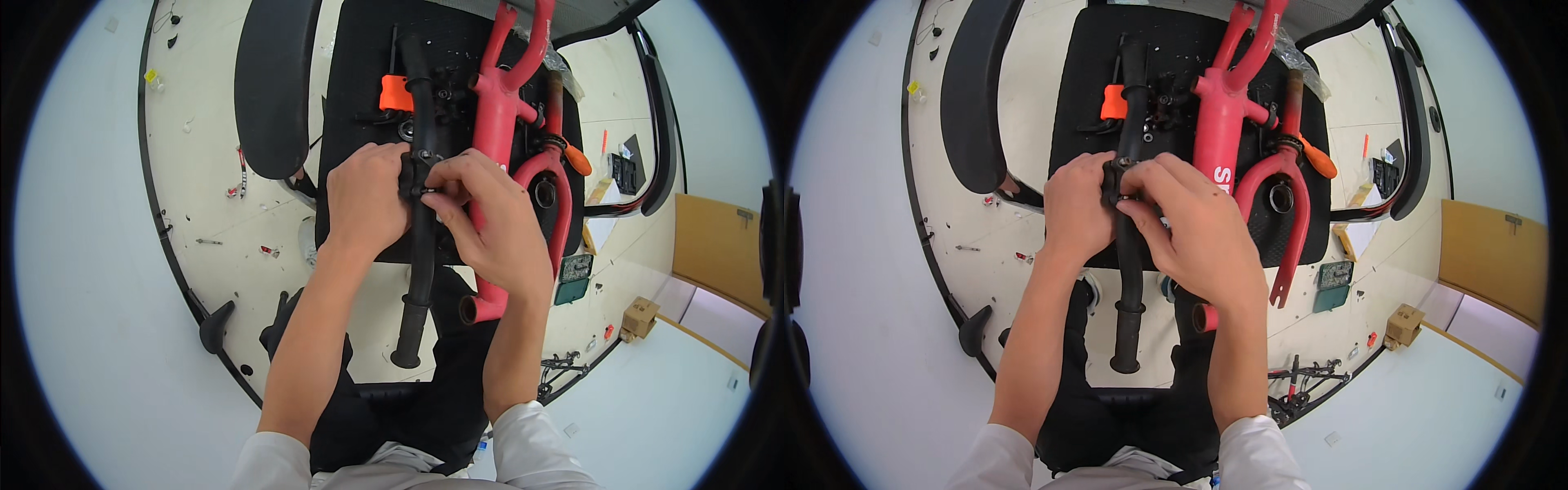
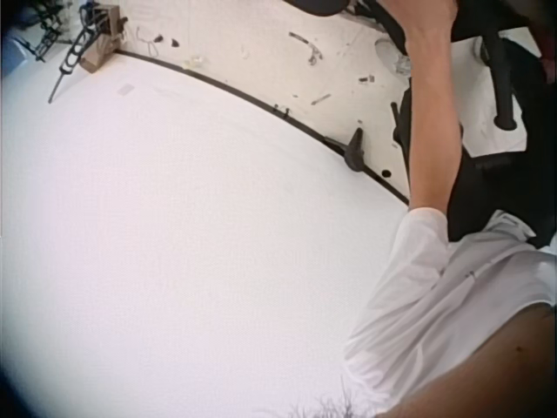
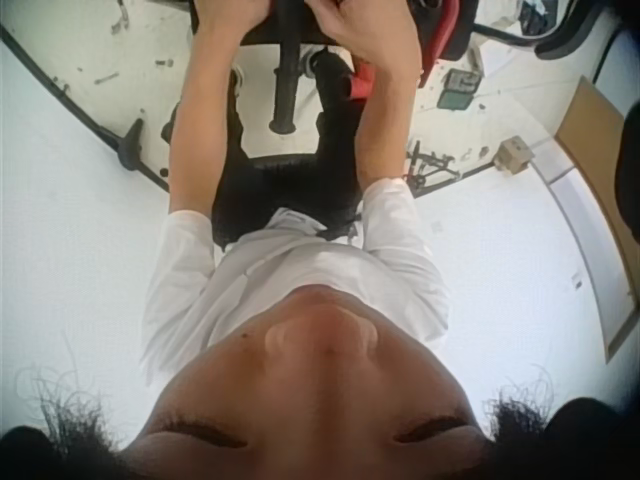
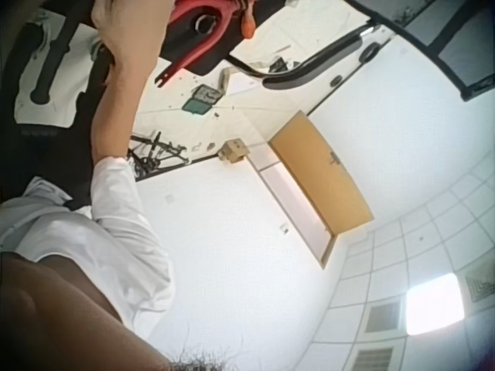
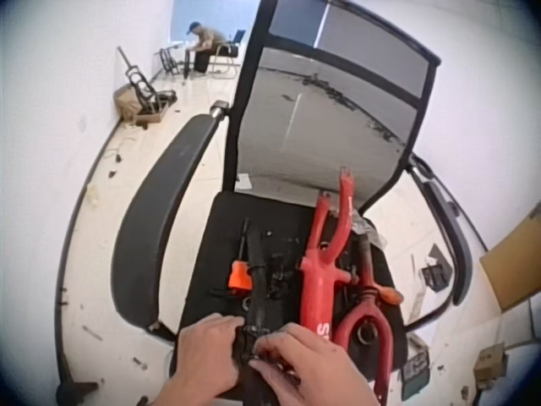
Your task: The person assembles a bicycle handlebar stem by inserting a black stem into a red fork steerer tube, aligning and inserting bolts, and tightening them with an Allen key. The person repeatedly adjusts and tightens the bolts to secure the stem to the fork.
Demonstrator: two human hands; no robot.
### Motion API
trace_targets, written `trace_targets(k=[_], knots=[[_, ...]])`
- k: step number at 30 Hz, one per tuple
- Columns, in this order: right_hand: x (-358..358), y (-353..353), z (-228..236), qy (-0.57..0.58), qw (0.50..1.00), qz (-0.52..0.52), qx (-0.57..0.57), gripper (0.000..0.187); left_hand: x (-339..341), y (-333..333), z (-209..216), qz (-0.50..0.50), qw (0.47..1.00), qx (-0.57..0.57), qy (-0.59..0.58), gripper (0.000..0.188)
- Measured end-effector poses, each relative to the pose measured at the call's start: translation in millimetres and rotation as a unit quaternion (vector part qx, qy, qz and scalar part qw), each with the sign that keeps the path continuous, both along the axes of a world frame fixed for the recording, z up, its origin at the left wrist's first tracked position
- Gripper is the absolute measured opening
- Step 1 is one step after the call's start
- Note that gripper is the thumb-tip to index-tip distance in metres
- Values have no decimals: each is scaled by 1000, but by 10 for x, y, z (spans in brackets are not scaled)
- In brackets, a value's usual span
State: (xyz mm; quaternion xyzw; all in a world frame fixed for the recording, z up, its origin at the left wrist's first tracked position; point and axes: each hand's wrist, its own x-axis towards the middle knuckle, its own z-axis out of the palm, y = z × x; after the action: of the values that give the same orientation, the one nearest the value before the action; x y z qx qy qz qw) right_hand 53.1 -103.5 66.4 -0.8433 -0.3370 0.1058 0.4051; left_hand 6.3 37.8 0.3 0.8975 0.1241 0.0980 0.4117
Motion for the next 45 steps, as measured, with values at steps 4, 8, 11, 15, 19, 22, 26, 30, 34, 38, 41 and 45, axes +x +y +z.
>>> trace_targets(k=[4, 8, 11, 15, 19, 22, 26, 30, 34, 38, 41, 45], knots=[[-38, 149, -148, -184, 982, -24, -22, 18, -5, 35, -47, 25, 999, -3, -24, 28], [-153, 221, -159, -138, 989, -42, -30, 17, -3, 127, -102, 23, 999, 4, -35, 25], [-127, 150, -122, -86, 996, -5, -27, 17, 0, 140, -89, 26, 999, -1, -22, 17], [-117, 102, -146, -97, 994, 0, -52, 15, -20, 137, -80, 10, 998, 54, 10, 19], [-120, 87, -222, -139, 989, -32, -34, 17, -11, 101, -112, -13, 997, 70, -6, 21], [-30, 12, -140, -103, 992, -62, -30, 24, -22, 101, -130, -12, 998, 65, 12, 21], [324, -442, -79, 19, 966, -254, 49, 30, 30, 38, -24, 51, 994, -87, -33, 17], [410, -661, -189, 0, 955, -294, 47, 21, 89, 45, 49, 104, 979, -161, -74, 23], [172, -251, -288, -35, 988, -150, -15, 16, 52, 102, 21, 95, 973, -188, -90, 27], [186, -221, -356, -96, 984, -139, -62, 21, 8, 147, 63, 78, 974, -200, -77, 27], [431, -496, -423, -76, 966, -242, -40, 23, 21, 108, 98, 77, 967, -229, -78, 26], [641, -692, -740, -227, 912, -233, -250, 19, -10, 116, 112, 68, 964, -246, -81, 28]])
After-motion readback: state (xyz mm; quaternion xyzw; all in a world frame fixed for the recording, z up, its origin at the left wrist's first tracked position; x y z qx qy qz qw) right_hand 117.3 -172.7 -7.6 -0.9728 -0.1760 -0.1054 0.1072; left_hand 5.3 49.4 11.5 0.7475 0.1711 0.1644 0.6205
